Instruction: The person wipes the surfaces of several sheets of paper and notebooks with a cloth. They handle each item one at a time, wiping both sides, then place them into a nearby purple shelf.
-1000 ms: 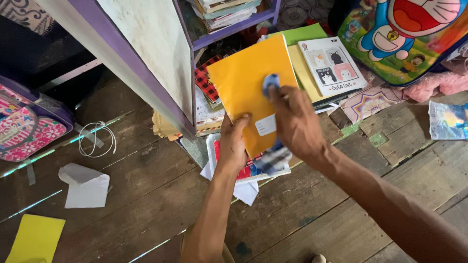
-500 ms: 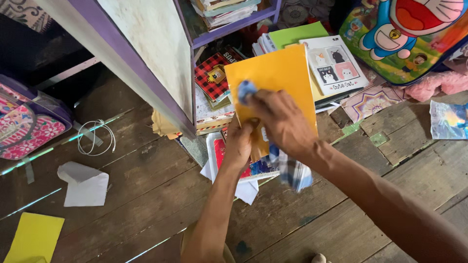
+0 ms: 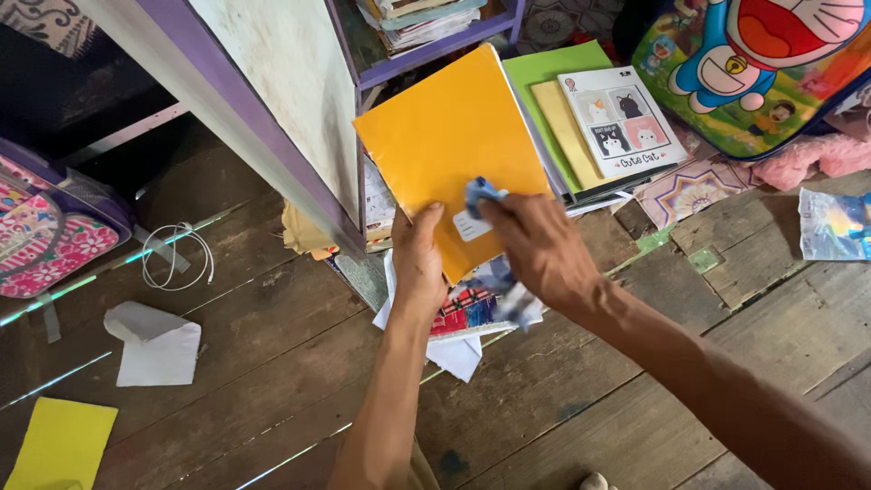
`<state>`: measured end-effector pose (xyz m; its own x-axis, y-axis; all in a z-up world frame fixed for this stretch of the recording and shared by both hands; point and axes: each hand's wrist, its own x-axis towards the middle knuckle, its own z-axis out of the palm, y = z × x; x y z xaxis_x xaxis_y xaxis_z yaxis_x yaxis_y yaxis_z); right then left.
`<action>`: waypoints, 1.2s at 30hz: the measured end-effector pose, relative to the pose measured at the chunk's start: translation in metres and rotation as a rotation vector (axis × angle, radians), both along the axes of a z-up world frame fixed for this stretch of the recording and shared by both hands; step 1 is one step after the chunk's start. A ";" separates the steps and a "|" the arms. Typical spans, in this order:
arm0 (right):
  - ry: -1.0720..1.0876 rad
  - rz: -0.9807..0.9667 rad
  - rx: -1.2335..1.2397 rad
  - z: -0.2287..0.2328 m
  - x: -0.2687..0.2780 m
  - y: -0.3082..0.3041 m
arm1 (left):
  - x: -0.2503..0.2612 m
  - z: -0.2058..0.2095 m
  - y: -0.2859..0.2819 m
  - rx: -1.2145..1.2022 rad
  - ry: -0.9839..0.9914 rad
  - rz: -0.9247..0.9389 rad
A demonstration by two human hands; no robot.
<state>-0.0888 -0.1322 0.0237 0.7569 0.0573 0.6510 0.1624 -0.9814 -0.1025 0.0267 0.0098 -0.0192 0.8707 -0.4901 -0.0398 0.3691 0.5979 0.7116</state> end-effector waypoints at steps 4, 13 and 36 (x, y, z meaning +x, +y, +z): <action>-0.007 -0.226 0.298 -0.031 0.001 -0.028 | 0.008 0.001 0.002 0.004 -0.011 0.001; 0.366 -0.485 1.365 -0.041 -0.014 -0.037 | 0.030 0.004 -0.012 0.006 -0.058 0.055; 0.029 0.204 1.962 -0.006 0.078 -0.070 | 0.058 0.034 -0.072 0.290 -0.497 0.008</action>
